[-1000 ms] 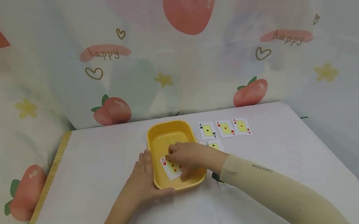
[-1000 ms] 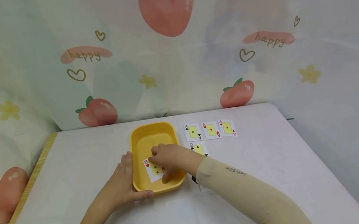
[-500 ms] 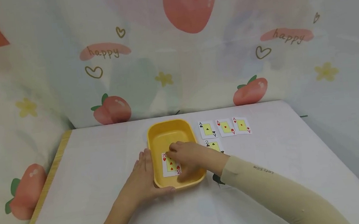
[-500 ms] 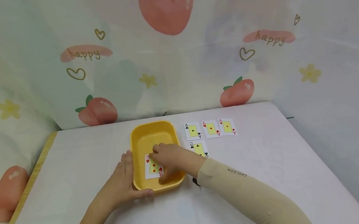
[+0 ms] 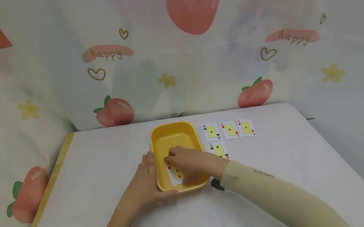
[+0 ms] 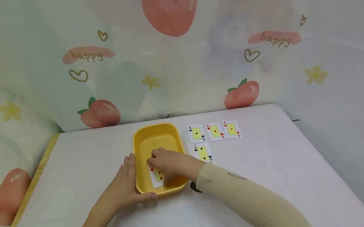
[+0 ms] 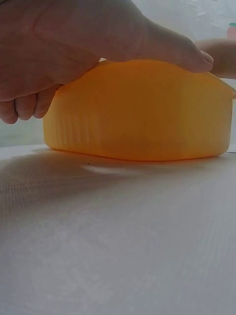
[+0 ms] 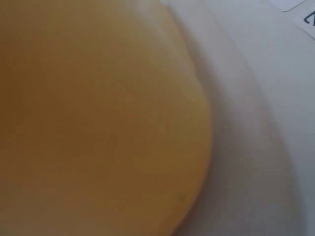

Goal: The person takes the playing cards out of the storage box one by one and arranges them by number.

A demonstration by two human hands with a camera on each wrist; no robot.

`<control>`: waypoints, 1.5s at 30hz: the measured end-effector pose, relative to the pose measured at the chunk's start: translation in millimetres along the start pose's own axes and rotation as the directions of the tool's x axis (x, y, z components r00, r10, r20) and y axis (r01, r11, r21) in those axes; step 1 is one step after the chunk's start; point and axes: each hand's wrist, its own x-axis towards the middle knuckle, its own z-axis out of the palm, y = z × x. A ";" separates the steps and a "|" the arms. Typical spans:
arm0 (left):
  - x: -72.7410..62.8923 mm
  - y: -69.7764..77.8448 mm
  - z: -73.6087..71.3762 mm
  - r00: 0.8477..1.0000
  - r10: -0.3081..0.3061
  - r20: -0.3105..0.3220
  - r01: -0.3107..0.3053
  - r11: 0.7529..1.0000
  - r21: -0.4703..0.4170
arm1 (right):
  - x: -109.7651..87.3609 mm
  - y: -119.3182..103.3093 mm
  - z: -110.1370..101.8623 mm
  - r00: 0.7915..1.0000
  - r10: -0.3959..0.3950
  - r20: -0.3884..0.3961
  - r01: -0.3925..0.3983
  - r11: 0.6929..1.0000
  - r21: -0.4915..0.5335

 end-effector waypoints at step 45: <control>-1.0 4.5 0.1 1.000 0.013 -0.028 -0.013 1.000 -0.005 | -65.7 16.7 -46.2 0.979 0.052 -0.197 -0.051 0.999 0.014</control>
